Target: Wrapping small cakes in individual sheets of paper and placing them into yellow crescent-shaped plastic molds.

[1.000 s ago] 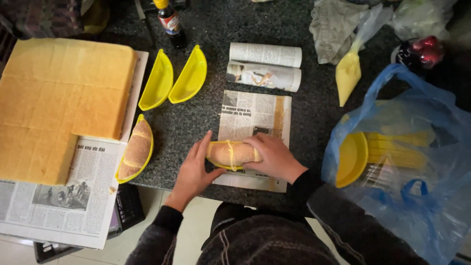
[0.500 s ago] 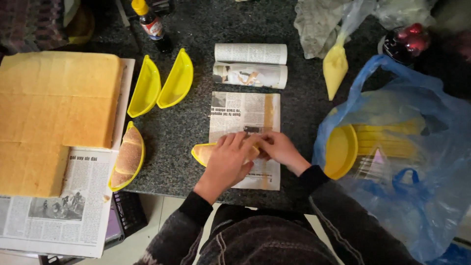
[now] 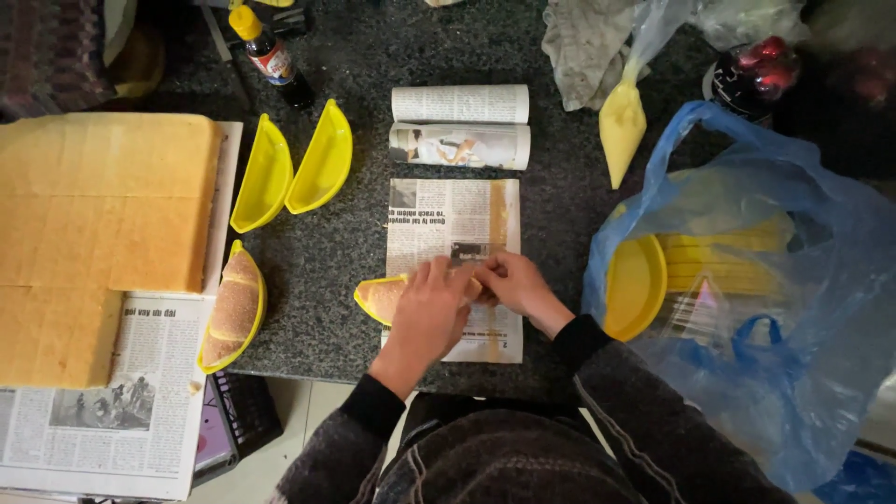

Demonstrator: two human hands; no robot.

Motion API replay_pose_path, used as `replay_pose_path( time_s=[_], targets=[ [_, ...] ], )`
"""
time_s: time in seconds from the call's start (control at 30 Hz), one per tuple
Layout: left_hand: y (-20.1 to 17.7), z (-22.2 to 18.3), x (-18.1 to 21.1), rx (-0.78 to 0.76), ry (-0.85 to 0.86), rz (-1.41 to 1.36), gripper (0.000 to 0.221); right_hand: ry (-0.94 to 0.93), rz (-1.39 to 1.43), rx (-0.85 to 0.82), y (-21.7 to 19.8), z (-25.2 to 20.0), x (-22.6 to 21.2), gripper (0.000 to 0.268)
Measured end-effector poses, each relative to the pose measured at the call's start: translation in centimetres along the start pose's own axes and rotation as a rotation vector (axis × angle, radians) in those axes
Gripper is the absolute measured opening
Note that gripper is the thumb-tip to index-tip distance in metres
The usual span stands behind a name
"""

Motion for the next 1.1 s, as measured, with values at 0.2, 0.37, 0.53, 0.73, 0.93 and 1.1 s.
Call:
replay_pose_path(
  time_s=[0.2, 0.37, 0.53, 0.73, 0.93, 1.1],
  targets=[
    [2.4, -0.7, -0.1, 0.083, 0.001, 0.118, 0.053, -0.080, -0.360, 0.030, 0.2, 0.5, 1.7, 0.021],
    [1.2, -0.3, 0.4, 0.051, -0.078, 0.114, 0.036, -0.028, -0.281, 0.049, 0.9, -1.7, -3.3, 0.021],
    [1.3, -0.6, 0.7, 0.153, 0.046, 0.072, 0.026, -0.061, -0.362, 0.034, 1.2, -2.1, -3.6, 0.020],
    [0.4, -0.7, 0.5, 0.322, 0.198, 0.137, 0.026, -0.046, -0.181, 0.023, 0.0, -0.5, -0.6, 0.014],
    [0.6, -0.1, 1.6, 0.236, 0.120, 0.182, 0.008, -0.021, -0.037, 0.016, 0.0, -0.7, -0.8, 0.017],
    [-2.0, 0.2, 2.6, 0.175, 0.092, 0.208, 0.010, 0.019, 0.010, 0.025, -0.1, -0.8, -1.5, 0.021]
  ],
)
Point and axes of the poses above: each hand's wrist, its own z-axis towards the middle knuckle, its own y-axis out of the palm, x = y × z, the point moved 1 cm from there along z, towards the middle knuckle, and after that the axes turned 13 degrees about -y, right-handed, at the moved point
